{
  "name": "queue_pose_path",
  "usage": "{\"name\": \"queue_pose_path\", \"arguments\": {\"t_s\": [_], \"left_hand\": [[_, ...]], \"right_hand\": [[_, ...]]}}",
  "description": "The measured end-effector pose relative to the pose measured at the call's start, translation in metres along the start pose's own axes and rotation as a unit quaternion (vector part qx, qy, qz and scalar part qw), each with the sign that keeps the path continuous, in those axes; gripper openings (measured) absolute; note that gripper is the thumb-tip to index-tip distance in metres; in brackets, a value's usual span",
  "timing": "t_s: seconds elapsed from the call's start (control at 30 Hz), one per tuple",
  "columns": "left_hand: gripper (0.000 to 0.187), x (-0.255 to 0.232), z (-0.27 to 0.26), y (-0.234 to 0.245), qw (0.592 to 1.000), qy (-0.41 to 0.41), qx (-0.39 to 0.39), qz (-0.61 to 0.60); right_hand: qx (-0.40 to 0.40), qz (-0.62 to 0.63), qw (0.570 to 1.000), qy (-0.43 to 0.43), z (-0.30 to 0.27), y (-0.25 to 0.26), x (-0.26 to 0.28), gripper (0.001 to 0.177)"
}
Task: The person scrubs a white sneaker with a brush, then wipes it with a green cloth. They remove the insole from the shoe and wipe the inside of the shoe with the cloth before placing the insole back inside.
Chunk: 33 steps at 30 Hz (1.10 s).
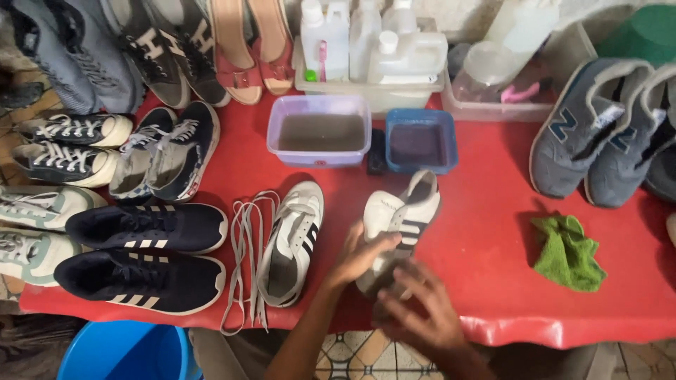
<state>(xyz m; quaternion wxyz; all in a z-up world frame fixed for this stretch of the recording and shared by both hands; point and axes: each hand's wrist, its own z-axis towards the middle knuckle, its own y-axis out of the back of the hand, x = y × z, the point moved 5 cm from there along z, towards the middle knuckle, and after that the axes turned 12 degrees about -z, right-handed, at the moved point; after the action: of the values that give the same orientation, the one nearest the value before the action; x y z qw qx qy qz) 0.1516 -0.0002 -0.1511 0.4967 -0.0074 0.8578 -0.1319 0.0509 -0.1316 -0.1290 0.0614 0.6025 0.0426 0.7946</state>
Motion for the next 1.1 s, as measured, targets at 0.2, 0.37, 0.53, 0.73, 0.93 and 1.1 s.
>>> {"name": "queue_pose_path", "arguments": {"t_s": [0.2,0.37,0.53,0.73,0.93,1.1], "left_hand": [[0.058,0.011,-0.002,0.006,0.998,0.047,-0.026,0.019],[0.037,0.015,0.018,0.005,0.996,-0.065,0.055,-0.038],[0.048,0.005,0.005,0.005,1.000,-0.007,0.025,0.012],[0.045,0.018,0.013,0.005,0.999,-0.008,0.010,-0.030],[0.037,0.012,0.010,0.004,0.999,-0.039,0.017,0.016],[0.040,0.013,0.014,0.004,0.999,-0.036,0.031,-0.022]], "right_hand": [[-0.104,-0.402,0.879,0.234,-0.027,0.005,0.005,0.045],[0.002,-0.093,0.995,-0.036,0.008,0.007,0.013,0.015],[-0.006,-0.424,0.848,0.318,-0.036,-0.004,0.002,0.071],[-0.119,-0.358,0.894,0.243,-0.005,0.005,0.030,0.037],[-0.139,-0.370,0.898,0.192,-0.006,0.016,0.014,0.040],[-0.043,-0.150,0.977,0.142,-0.012,0.002,0.010,0.045]]}}
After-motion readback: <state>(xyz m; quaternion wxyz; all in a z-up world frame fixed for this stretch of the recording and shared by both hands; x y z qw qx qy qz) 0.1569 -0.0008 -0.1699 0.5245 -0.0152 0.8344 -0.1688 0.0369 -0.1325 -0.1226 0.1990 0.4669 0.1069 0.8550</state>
